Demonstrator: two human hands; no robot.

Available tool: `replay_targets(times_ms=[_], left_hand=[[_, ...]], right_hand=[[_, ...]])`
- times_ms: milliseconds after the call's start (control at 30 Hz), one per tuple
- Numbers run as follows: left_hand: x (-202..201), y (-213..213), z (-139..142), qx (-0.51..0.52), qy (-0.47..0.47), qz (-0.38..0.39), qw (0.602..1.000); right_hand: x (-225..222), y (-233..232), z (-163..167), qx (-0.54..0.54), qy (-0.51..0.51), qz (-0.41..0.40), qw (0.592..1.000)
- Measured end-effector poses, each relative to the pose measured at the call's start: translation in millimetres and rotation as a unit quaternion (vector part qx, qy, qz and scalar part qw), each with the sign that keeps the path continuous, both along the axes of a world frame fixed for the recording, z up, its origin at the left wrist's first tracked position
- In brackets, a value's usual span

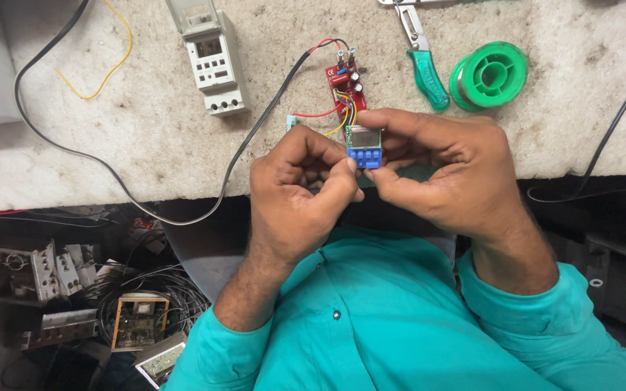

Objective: The person sits at a workbench and assembles a small electronic module, holding a circuit board with a display and pressing a blue terminal connector onto it by hand. They repeatedly align and seat the connector, adjust wires on the board, and finally turn the assembly over to work on its underside.

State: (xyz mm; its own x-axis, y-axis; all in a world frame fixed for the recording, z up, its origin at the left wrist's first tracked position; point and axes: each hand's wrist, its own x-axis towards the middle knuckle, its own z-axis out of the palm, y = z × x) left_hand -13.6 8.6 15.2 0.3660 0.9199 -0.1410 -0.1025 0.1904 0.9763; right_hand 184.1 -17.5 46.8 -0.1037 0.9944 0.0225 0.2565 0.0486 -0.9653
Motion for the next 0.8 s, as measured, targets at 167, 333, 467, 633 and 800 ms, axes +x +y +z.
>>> replay_targets(times_ms=[167,333,467,633,800], left_hand=[[0.1,-0.6,0.5,0.002,-0.001,-0.002,1.0],[-3.2,0.7,-0.5,0.016,-0.019,-0.015,1.0],[-1.6,-0.2,-1.7,0.022,-0.013,-0.009,1.0],[2.1,-2.7,-1.5,0.037,0.0,0.007,0.999],[2.7,-2.8,-0.2,0.052,0.003,0.01,0.999]], right_hand=[[-0.6,-0.7,0.2,-0.007,0.005,-0.002,1.0],[-0.7,-0.1,0.9,-0.008,0.008,0.003,1.0],[-1.2,0.1,0.5,-0.005,0.002,0.001,1.0],[-0.8,0.2,0.4,-0.008,0.01,0.005,1.0],[-0.5,0.2,-0.1,-0.003,0.008,0.004,1.0]])
